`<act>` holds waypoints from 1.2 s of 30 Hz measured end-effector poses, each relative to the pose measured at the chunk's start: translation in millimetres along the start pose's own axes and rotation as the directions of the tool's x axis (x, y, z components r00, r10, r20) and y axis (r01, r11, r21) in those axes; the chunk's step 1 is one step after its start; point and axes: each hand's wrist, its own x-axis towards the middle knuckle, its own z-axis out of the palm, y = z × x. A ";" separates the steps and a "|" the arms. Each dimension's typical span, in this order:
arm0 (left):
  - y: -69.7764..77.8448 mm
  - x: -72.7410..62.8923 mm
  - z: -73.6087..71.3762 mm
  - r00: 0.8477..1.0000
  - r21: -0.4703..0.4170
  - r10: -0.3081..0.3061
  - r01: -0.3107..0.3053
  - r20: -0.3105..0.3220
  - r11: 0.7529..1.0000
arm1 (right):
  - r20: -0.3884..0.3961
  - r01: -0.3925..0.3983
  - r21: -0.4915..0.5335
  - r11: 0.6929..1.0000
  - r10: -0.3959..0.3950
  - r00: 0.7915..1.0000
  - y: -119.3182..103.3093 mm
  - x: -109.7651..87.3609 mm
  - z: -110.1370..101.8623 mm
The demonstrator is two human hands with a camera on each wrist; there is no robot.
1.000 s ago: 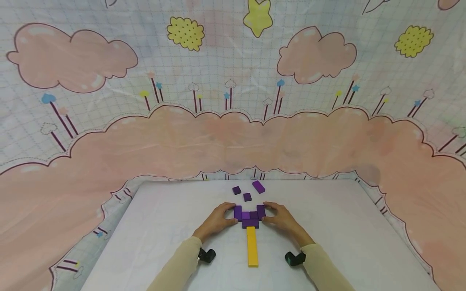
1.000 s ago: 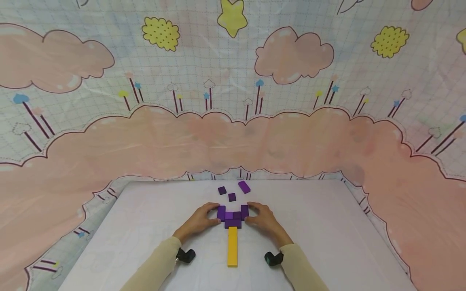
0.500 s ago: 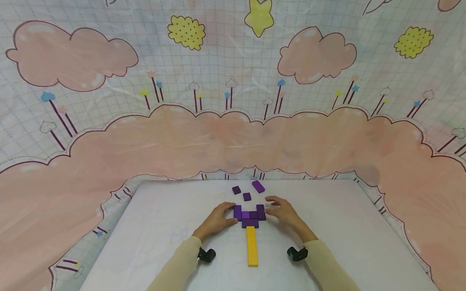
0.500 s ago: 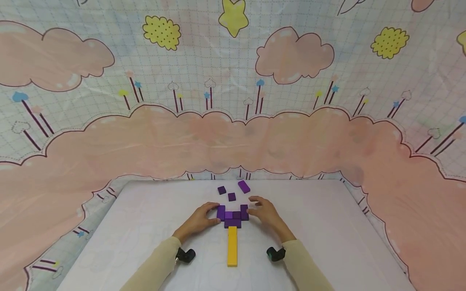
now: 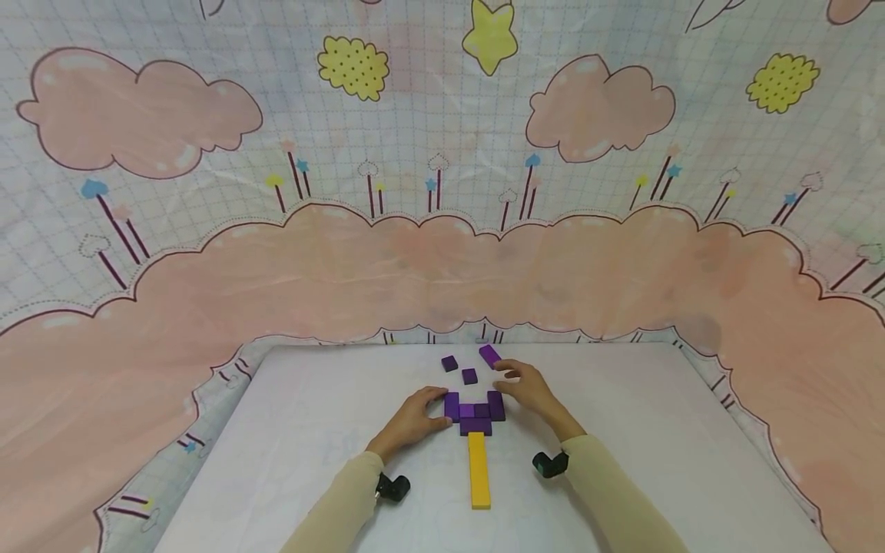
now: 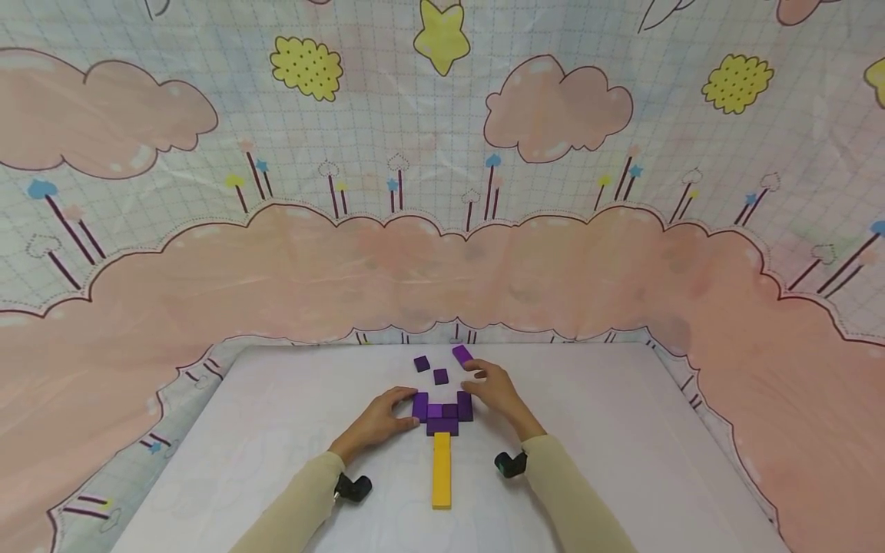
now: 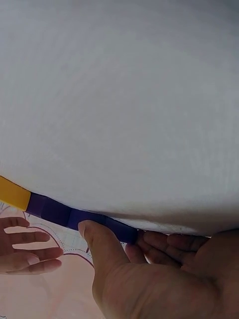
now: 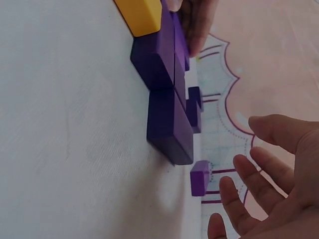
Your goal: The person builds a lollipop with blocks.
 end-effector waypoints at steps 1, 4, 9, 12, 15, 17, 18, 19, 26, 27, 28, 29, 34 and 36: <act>-0.3 0.2 0.2 1.000 0.001 -0.001 0.001 0.000 1.000 | 0.000 0.003 -0.001 1.000 -0.003 1.000 -0.6 1.9 1.3; -1.4 0.8 1.2 1.000 0.010 -0.001 0.001 -0.001 1.000 | 0.004 0.011 0.002 1.000 -0.011 1.000 -2.3 6.5 5.6; -2.1 1.6 3.1 1.000 0.003 -0.012 0.012 -0.001 1.000 | 0.013 0.017 0.010 1.000 -0.017 1.000 0.5 15.2 12.9; -1.3 1.1 3.4 1.000 -0.002 -0.014 0.014 -0.001 1.000 | 0.016 0.002 0.016 1.000 -0.002 1.000 3.6 20.4 17.2; -0.4 0.3 3.2 1.000 -0.005 -0.022 0.022 0.001 1.000 | 0.022 -0.007 0.018 1.000 0.006 1.000 5.7 24.2 21.7; -0.3 0.1 3.1 1.000 -0.011 -0.023 0.023 0.000 1.000 | 0.025 -0.004 0.013 1.000 0.004 1.000 6.4 26.0 24.8; -0.6 0.0 3.2 1.000 -0.012 -0.022 0.022 -0.001 1.000 | 0.026 0.000 0.008 1.000 0.000 1.000 6.1 26.6 26.2; -0.9 0.1 3.4 1.000 -0.015 -0.027 0.027 0.000 1.000 | 0.026 0.003 -0.001 1.000 -0.003 1.000 5.7 27.2 27.9; -4.3 1.7 4.6 1.000 0.001 0.000 0.000 -0.008 1.000 | 0.028 0.018 -0.052 0.999 -0.017 0.999 -0.4 30.1 35.3; -4.7 1.8 4.8 1.000 0.000 0.000 0.000 -0.010 1.000 | 0.028 0.018 -0.055 0.998 -0.016 0.999 -1.0 30.8 36.0; -5.2 2.0 4.9 1.000 0.001 -0.001 0.001 -0.010 1.000 | 0.030 0.019 -0.060 0.998 -0.017 0.999 -1.4 31.5 36.6; -5.6 2.1 5.0 1.000 0.001 -0.003 0.003 -0.010 1.000 | 0.032 0.017 -0.060 0.998 -0.015 0.999 -1.8 31.9 37.3; -6.3 2.4 4.5 1.000 0.009 -0.003 0.003 -0.008 1.000 | 0.037 0.019 -0.084 0.996 -0.016 0.999 -2.5 34.3 40.2; -5.6 2.4 3.8 1.000 0.012 0.001 -0.001 -0.009 1.000 | 0.035 0.022 -0.094 0.995 -0.019 0.999 -2.8 35.1 41.2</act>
